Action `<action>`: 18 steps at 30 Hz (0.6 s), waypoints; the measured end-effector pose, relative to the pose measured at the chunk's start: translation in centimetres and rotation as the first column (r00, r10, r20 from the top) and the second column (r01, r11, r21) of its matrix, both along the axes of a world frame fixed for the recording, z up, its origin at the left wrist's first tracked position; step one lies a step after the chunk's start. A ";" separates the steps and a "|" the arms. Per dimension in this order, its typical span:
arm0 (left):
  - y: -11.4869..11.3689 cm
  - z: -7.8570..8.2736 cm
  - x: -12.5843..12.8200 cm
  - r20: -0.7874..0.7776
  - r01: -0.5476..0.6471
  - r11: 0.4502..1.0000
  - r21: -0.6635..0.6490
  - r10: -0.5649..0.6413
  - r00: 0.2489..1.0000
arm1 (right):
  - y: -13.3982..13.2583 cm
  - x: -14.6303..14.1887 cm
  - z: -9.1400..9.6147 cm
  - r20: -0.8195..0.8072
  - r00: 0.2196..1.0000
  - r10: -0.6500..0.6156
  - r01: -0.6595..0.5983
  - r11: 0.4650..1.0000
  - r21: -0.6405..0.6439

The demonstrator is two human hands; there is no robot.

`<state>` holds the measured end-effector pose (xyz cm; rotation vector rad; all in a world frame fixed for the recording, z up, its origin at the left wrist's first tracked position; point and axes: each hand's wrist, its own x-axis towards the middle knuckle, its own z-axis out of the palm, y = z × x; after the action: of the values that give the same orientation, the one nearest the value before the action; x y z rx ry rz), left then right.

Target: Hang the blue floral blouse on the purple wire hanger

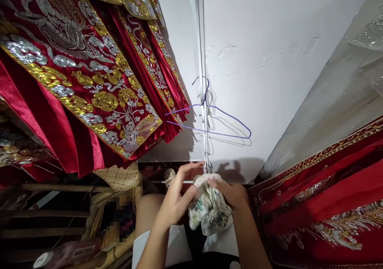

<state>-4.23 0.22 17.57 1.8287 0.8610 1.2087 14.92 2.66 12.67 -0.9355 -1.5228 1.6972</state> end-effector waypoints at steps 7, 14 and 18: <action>4.6 -1.9 -2.6 -0.431 0.481 0.874 -0.064 -0.459 0.777 | 0.7 0.0 9.5 0.416 0.685 0.597 -0.659 0.752 0.006; 5.9 -3.4 -9.4 -0.887 0.159 0.987 -0.014 -0.086 0.454 | 3.4 1.8 13.2 0.568 0.813 -0.130 -0.260 0.791 0.553; 6.7 -0.8 -11.6 -0.925 0.001 1.000 -0.008 -0.008 0.379 | 9.6 0.3 9.5 0.246 0.823 -0.511 0.195 0.663 0.723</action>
<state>-15.85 6.89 16.76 2.4921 1.4314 -0.0235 15.27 12.23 22.19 -1.1435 -1.8776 0.5521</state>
